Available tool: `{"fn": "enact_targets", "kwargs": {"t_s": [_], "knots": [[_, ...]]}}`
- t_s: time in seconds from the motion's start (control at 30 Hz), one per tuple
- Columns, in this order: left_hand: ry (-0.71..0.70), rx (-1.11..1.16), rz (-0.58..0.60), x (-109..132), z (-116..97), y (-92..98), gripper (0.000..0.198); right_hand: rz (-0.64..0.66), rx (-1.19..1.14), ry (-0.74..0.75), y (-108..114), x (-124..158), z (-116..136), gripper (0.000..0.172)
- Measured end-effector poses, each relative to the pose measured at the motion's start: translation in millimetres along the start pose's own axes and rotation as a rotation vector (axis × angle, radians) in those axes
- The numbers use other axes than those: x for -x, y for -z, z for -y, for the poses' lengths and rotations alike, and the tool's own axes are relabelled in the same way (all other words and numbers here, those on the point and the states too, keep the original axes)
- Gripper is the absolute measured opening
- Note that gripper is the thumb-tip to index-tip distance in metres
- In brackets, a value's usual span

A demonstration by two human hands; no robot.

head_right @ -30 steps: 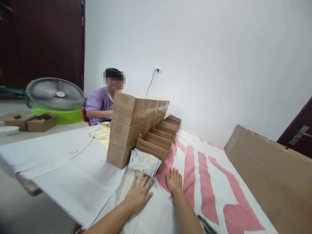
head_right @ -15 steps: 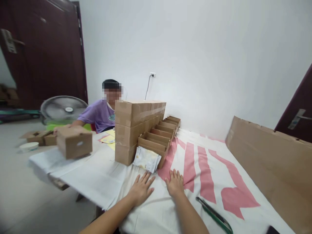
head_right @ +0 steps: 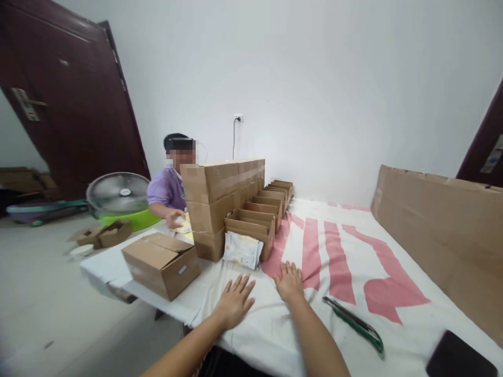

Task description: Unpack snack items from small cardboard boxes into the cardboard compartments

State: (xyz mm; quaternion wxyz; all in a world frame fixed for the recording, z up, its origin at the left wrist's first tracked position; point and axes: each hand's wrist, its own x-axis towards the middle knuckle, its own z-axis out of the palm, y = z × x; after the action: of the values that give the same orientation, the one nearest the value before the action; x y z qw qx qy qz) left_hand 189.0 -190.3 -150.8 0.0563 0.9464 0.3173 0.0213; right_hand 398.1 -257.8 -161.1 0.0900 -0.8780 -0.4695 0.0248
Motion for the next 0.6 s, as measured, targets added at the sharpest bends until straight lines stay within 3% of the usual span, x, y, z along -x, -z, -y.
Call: {"fn": "enact_targets", "kwargs": {"t_s": [0.2,0.27,0.3,0.4,0.47,0.53,0.6], "knots": [[-0.030,0.109,-0.004,15,-4,13.5,0.056,-0.016,-0.034,0.016,0,1,-1,0.063],[-0.104,0.190,-0.092,29,6,33.4,0.050,-0.018,-0.061,0.017,-1,0,-2,0.063],[-0.121,0.221,-0.192,36,14,48.4,0.043,-0.019,-0.076,0.017,-2,0,-2,0.064],[-0.035,0.183,-0.509,49,56,110.1,0.034,-0.027,-0.113,0.022,-5,0,-4,0.064],[0.133,0.110,-0.653,46,94,152.4,0.037,-0.032,-0.130,0.025,-6,0,-4,0.063],[0.318,-0.052,-0.716,36,132,181.1,0.042,-0.036,-0.141,0.024,-7,0,-5,0.063],[0.430,-0.198,-0.615,25,165,190.3,0.048,-0.037,-0.147,0.021,-7,0,-4,0.063]]}}
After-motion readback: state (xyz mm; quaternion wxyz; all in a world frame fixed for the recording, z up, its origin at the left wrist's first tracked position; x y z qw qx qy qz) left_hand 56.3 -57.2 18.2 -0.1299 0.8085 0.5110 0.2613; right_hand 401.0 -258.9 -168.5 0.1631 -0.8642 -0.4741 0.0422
